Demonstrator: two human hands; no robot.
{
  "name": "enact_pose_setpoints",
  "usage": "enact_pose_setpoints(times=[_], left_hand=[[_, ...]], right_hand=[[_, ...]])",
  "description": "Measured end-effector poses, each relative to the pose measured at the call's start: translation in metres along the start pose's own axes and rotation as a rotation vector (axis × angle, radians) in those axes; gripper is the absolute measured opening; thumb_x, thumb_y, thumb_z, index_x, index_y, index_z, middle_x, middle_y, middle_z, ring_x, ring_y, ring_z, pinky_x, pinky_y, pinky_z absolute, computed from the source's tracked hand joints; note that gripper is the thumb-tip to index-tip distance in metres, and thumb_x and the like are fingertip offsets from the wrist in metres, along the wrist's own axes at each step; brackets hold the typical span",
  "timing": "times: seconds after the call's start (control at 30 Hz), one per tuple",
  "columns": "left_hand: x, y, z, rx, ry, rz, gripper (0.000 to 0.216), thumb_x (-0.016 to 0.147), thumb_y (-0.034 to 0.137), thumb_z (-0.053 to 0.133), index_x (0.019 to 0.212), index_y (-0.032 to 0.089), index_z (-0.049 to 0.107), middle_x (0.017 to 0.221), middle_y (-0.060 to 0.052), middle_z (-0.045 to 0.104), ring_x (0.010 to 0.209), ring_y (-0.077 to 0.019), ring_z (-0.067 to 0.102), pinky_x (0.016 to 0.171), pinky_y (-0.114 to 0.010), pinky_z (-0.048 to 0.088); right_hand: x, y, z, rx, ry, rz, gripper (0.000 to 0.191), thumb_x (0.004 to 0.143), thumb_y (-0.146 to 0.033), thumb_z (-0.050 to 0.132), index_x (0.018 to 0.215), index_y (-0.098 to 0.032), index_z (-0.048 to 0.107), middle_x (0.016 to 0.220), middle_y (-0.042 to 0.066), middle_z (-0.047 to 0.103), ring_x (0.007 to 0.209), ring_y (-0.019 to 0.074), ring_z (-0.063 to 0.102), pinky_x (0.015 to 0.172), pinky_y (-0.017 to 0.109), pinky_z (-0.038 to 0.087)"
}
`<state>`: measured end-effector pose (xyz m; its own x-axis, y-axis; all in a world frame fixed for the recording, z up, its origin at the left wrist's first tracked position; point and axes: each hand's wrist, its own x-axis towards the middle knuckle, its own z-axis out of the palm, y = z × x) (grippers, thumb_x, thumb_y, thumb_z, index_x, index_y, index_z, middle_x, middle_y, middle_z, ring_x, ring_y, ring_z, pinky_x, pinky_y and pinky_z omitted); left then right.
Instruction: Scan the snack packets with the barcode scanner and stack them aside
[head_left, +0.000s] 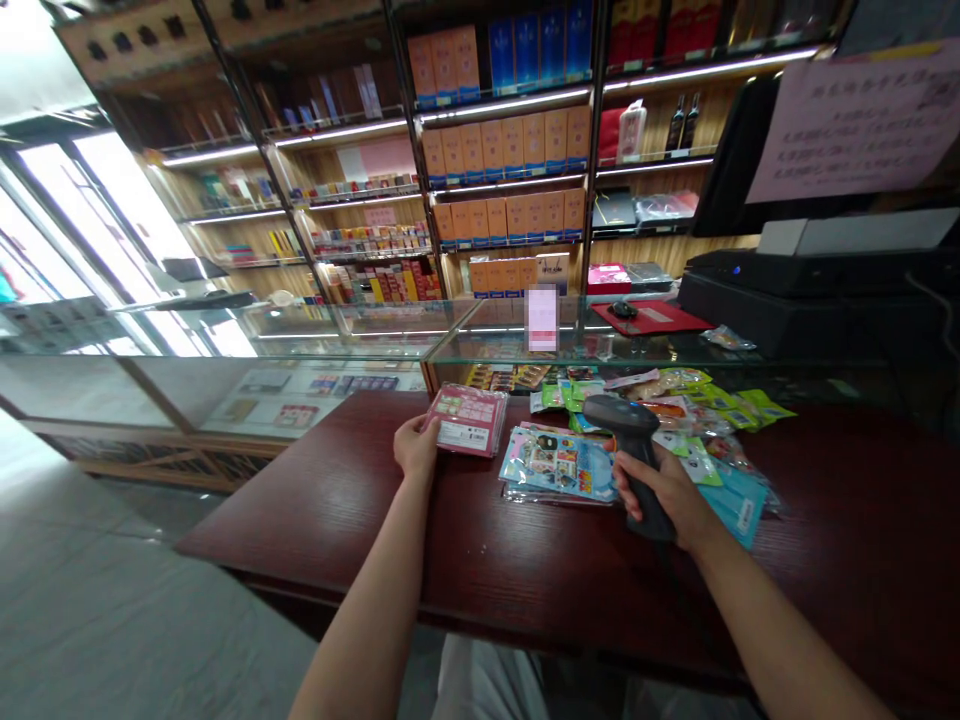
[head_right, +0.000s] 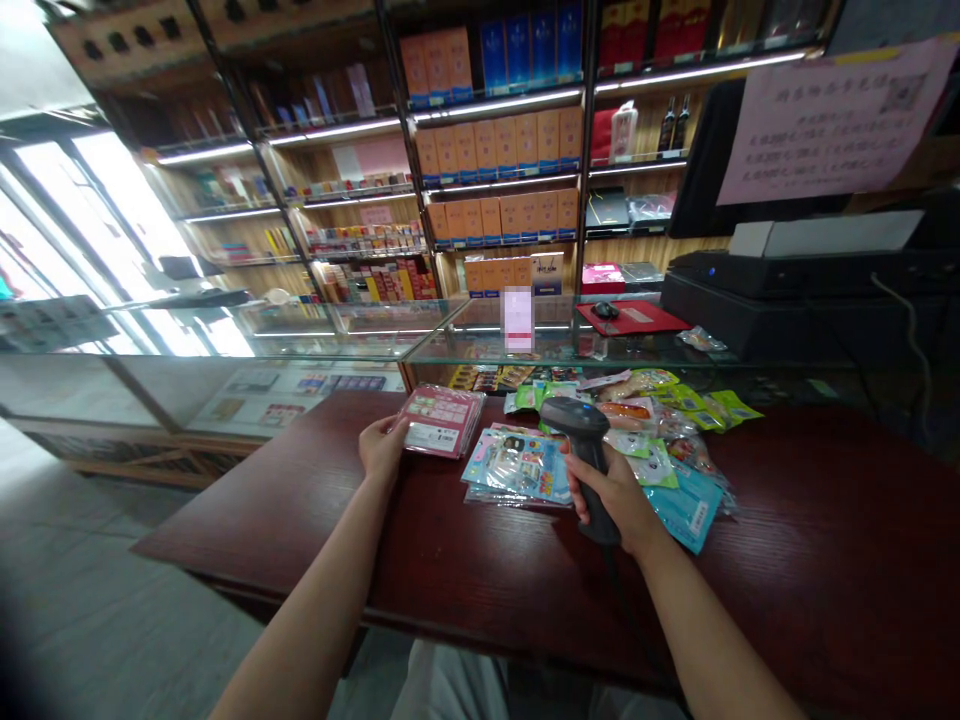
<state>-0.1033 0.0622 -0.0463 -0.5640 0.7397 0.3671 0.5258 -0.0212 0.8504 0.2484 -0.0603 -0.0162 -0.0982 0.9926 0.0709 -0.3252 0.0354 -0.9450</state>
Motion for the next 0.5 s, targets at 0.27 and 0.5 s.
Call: enact_pose_setpoints(times=[0.27, 0.5], left_hand=[[-0.006, 0.007, 0.002, 0.397, 0.021, -0.043, 0.042, 0.072, 0.046, 0.062, 0.1, 0.018, 0.075, 0.097, -0.017, 0.07, 0.095, -0.0346, 0.061, 0.085, -0.044, 0.045], [-0.014, 0.011, 0.001, 0.435, 0.049, 0.012, 0.045, 0.078, 0.046, 0.059, 0.109, 0.016, 0.07, 0.106, -0.019, 0.063, 0.104, -0.0358, 0.053, 0.088, -0.047, 0.042]], right_hand=[[-0.001, 0.001, 0.002, -0.014, 0.01, 0.021, 0.031, 0.075, -0.04, 0.077, 0.091, -0.02, 0.059, 0.058, -0.005, 0.058, 0.038, 0.0081, 0.049, 0.031, 0.017, 0.041], [0.001, 0.002, 0.0, 0.0, 0.02, 0.011, 0.032, 0.075, -0.041, 0.077, 0.092, -0.02, 0.06, 0.057, -0.006, 0.058, 0.037, 0.0074, 0.048, 0.031, 0.017, 0.041]])
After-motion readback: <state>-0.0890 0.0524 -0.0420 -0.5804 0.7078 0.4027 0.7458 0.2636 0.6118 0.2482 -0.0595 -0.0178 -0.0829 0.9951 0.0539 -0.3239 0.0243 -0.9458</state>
